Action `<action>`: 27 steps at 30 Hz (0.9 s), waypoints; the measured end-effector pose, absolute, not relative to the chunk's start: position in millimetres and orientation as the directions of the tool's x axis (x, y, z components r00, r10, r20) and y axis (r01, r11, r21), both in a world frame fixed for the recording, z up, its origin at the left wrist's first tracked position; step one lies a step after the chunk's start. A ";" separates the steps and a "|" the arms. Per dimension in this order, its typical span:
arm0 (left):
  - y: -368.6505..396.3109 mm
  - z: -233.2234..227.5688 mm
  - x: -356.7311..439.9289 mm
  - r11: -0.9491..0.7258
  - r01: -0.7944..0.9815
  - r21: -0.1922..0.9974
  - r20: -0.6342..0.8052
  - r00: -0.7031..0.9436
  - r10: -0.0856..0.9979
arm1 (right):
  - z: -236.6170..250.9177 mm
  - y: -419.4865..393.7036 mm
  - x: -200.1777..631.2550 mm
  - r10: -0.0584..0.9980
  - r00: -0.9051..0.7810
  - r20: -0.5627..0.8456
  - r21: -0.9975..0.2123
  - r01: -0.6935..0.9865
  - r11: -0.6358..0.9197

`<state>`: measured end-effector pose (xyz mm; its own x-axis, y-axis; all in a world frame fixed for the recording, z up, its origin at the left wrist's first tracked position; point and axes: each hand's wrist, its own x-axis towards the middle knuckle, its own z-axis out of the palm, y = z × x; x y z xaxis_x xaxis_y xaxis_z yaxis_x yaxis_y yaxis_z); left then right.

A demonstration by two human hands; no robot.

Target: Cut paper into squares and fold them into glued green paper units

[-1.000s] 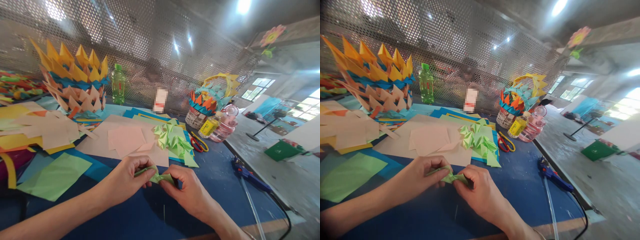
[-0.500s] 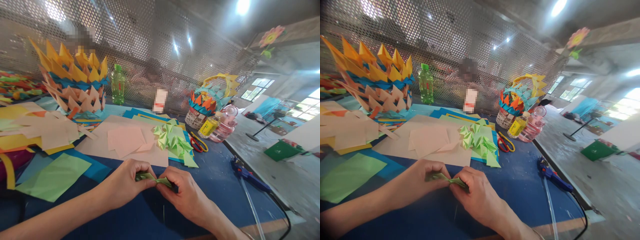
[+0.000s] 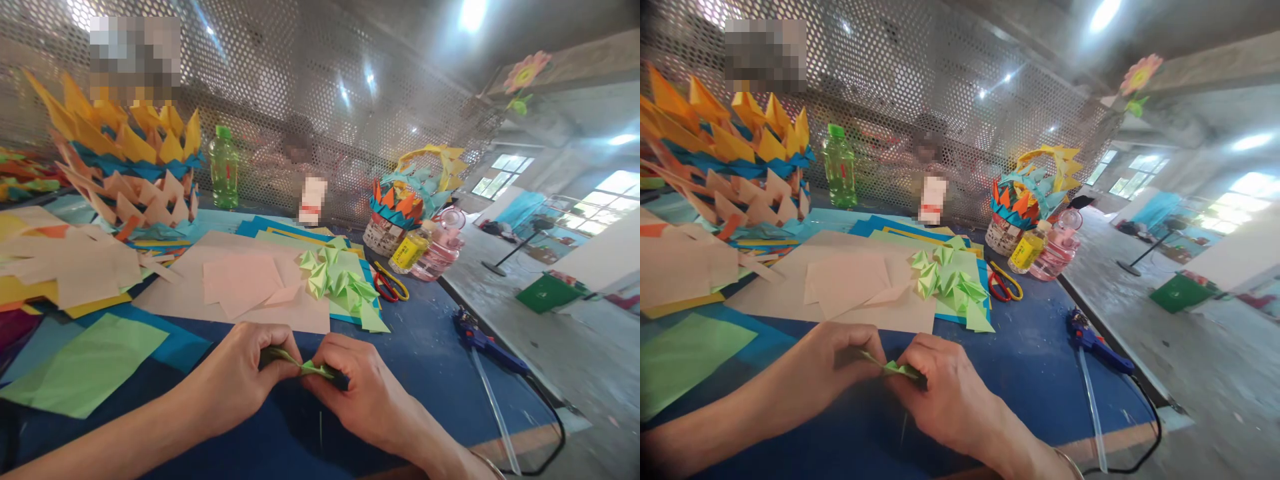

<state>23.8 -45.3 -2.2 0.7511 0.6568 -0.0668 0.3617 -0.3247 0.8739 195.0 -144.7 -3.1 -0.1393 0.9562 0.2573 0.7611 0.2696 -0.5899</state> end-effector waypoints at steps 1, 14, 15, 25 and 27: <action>-44.8 -2.5 23.6 -0.327 0.365 0.871 -0.066 0.748 0.660 | -3.1 -144.3 194.7 0.956 -0.136 0.258 -0.593 0.759 0.268; -36.6 -8.0 24.6 -0.432 0.312 0.846 0.063 0.746 0.663 | -4.2 -143.0 197.5 0.962 -0.083 0.259 -0.609 0.759 0.229; -36.1 -7.9 24.4 -0.442 0.311 0.841 0.075 0.742 0.666 | -4.6 -142.7 197.9 0.966 -0.078 0.248 -0.625 0.748 0.221; -14.4 -18.1 19.9 -0.498 0.555 0.667 0.079 0.612 0.787 | -8.1 -142.0 206.0 0.975 0.058 0.217 -0.624 0.776 0.093; -12.5 -20.0 18.7 -0.528 0.589 0.612 0.082 0.617 0.783 | -8.5 -140.6 209.6 0.953 0.071 0.294 -0.605 0.786 0.128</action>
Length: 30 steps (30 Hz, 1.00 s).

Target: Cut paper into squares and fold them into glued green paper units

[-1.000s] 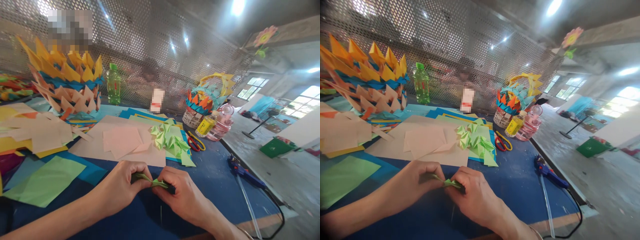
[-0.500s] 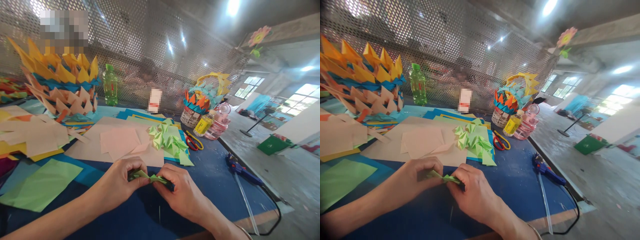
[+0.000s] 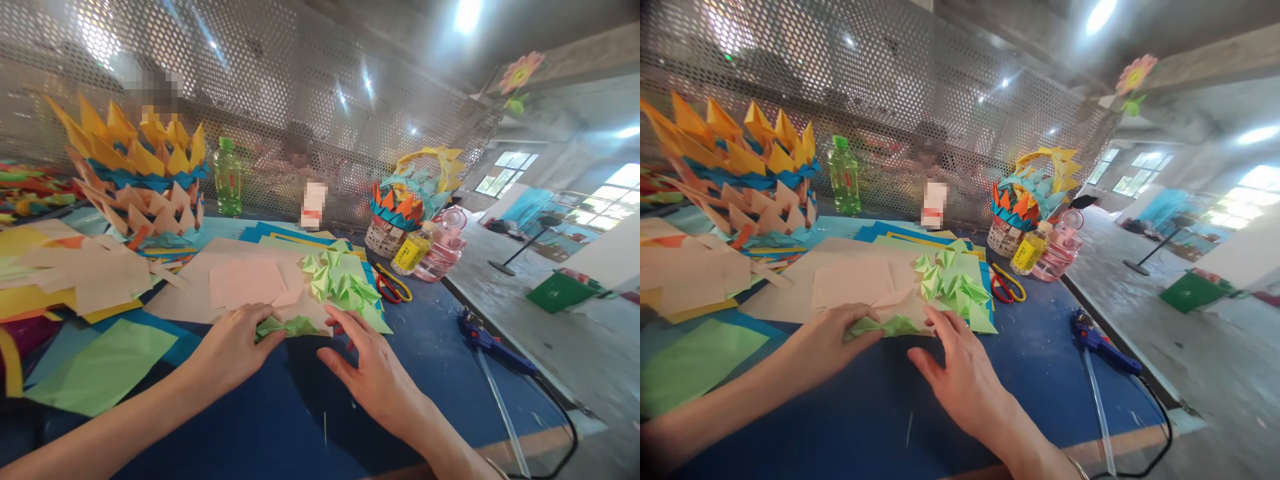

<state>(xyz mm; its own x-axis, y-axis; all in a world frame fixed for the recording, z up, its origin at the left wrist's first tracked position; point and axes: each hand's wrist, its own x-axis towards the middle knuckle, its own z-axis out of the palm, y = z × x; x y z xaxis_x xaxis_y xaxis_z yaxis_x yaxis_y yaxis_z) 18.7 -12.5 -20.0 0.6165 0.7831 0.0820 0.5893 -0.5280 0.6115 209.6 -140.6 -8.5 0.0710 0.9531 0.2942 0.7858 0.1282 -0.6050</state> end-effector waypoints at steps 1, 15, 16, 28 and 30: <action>-12.3 -20.6 18.2 -0.541 0.596 0.593 0.086 0.621 0.779 | -8.4 -139.9 211.7 0.938 0.076 0.338 -0.594 0.790 0.150; -5.0 -11.9 14.9 -0.539 0.480 0.692 0.216 0.575 0.789 | -4.5 -179.6 228.6 0.885 0.180 0.430 -0.627 0.765 0.149; -4.5 -9.7 14.5 -0.540 0.460 0.704 0.241 0.560 0.792 | -5.5 -184.4 230.1 0.888 0.179 0.423 -0.624 0.768 0.142; -4.6 -13.6 13.5 -0.599 0.384 0.703 0.351 0.545 0.762 | -14.2 -220.5 250.5 0.891 0.184 0.415 -0.536 0.841 0.076; -4.8 -14.2 14.4 -0.606 0.380 0.699 0.358 0.547 0.757 | -15.1 -223.6 257.7 0.895 0.224 0.385 -0.552 0.833 0.029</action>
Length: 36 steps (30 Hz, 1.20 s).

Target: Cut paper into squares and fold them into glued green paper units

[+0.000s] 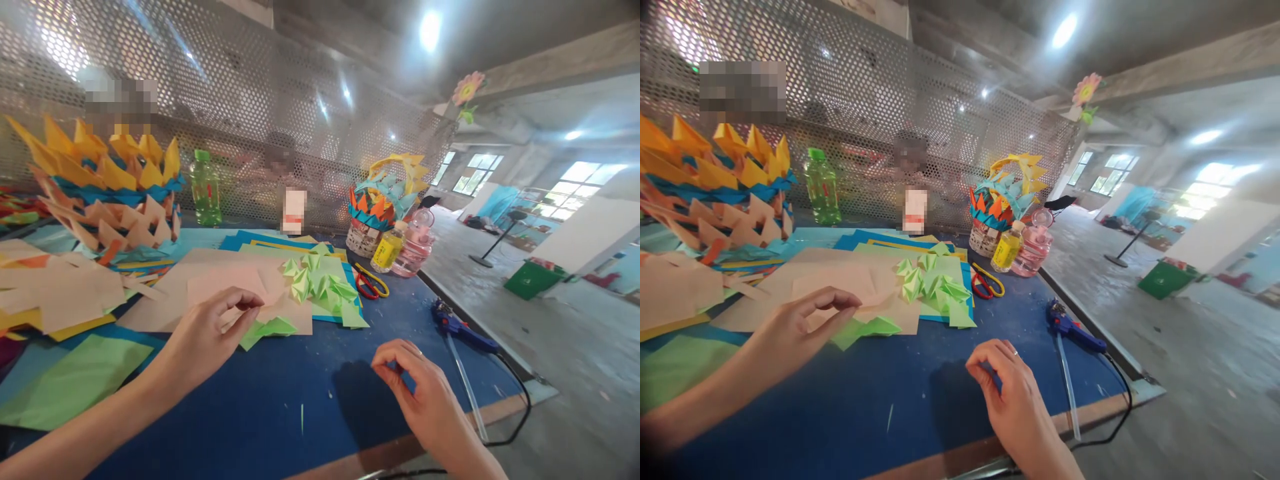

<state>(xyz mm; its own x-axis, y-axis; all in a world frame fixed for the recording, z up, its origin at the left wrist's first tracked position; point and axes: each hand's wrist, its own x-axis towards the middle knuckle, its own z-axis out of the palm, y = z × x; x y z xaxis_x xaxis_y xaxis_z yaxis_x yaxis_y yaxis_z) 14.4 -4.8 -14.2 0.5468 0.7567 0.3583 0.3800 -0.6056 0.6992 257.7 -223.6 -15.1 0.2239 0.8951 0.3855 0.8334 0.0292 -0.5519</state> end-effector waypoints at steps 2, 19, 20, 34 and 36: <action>-5.7 -14.2 16.0 -0.612 0.376 0.695 0.359 0.556 0.749 | -15.9 -221.5 263.7 0.899 0.259 0.354 -0.545 0.838 -0.027; -24.9 -7.4 17.6 -0.784 0.262 0.563 0.512 0.634 0.579 | -19.2 -165.4 263.1 0.842 0.343 0.415 -0.158 0.939 -0.305; -26.1 -7.8 18.0 -0.789 0.257 0.557 0.515 0.639 0.571 | -18.2 -165.4 262.1 0.839 0.344 0.423 -0.172 0.939 -0.298; -39.0 -8.3 19.6 -0.911 0.152 0.383 0.604 0.705 0.371 | -10.4 -158.6 250.6 0.874 0.327 0.360 -0.256 0.935 -0.244; -44.8 -9.0 18.4 -0.936 0.139 0.323 0.601 0.734 0.316 | -4.5 -160.9 238.2 0.885 0.326 0.333 -0.398 0.899 -0.182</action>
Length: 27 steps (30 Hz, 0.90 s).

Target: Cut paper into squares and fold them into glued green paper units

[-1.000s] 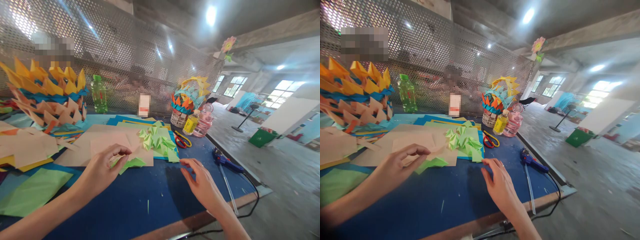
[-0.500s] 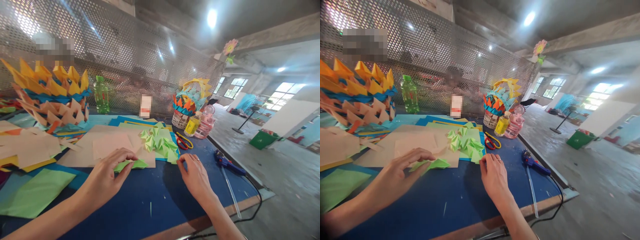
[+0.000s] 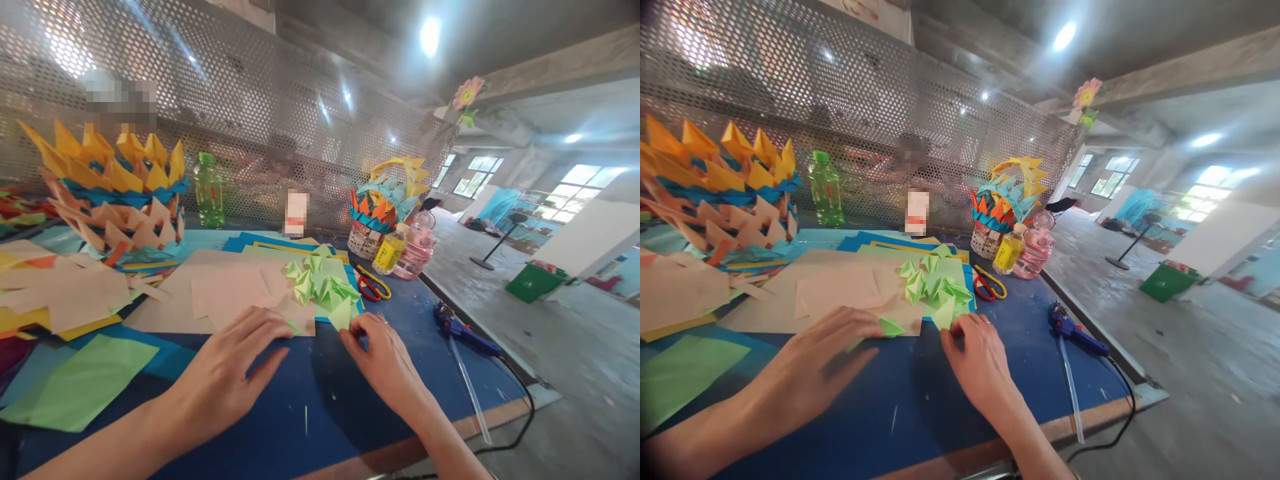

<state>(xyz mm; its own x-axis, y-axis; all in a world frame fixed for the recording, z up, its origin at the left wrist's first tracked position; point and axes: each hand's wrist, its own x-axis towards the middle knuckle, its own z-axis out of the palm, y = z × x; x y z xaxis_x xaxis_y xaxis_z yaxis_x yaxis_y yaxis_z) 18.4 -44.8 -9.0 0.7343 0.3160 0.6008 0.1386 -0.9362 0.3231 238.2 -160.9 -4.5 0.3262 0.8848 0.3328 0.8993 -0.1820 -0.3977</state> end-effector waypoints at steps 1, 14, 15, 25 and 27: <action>-47.9 -9.8 17.9 -0.947 0.140 0.288 0.601 0.744 0.293 | -1.8 -161.8 231.2 0.896 0.322 0.306 -0.475 0.867 -0.150; -51.5 -16.5 21.9 -0.892 0.133 0.431 0.619 0.676 0.400 | 14.2 -160.3 178.7 0.936 0.180 0.301 -0.802 0.578 0.147; -51.9 -11.8 22.7 -0.822 0.156 0.548 0.576 0.642 0.506 | 14.4 -161.0 181.9 0.918 0.216 0.333 -0.800 0.580 0.154; -50.7 2.7 29.0 -0.042 0.040 0.998 0.004 0.668 0.744 | 3.0 -155.4 196.3 0.954 0.231 0.191 -0.874 0.483 0.058; -50.9 2.2 29.1 -0.019 0.030 0.999 -0.007 0.692 0.722 | 3.3 -153.5 194.7 0.969 0.198 0.147 -0.883 0.467 0.039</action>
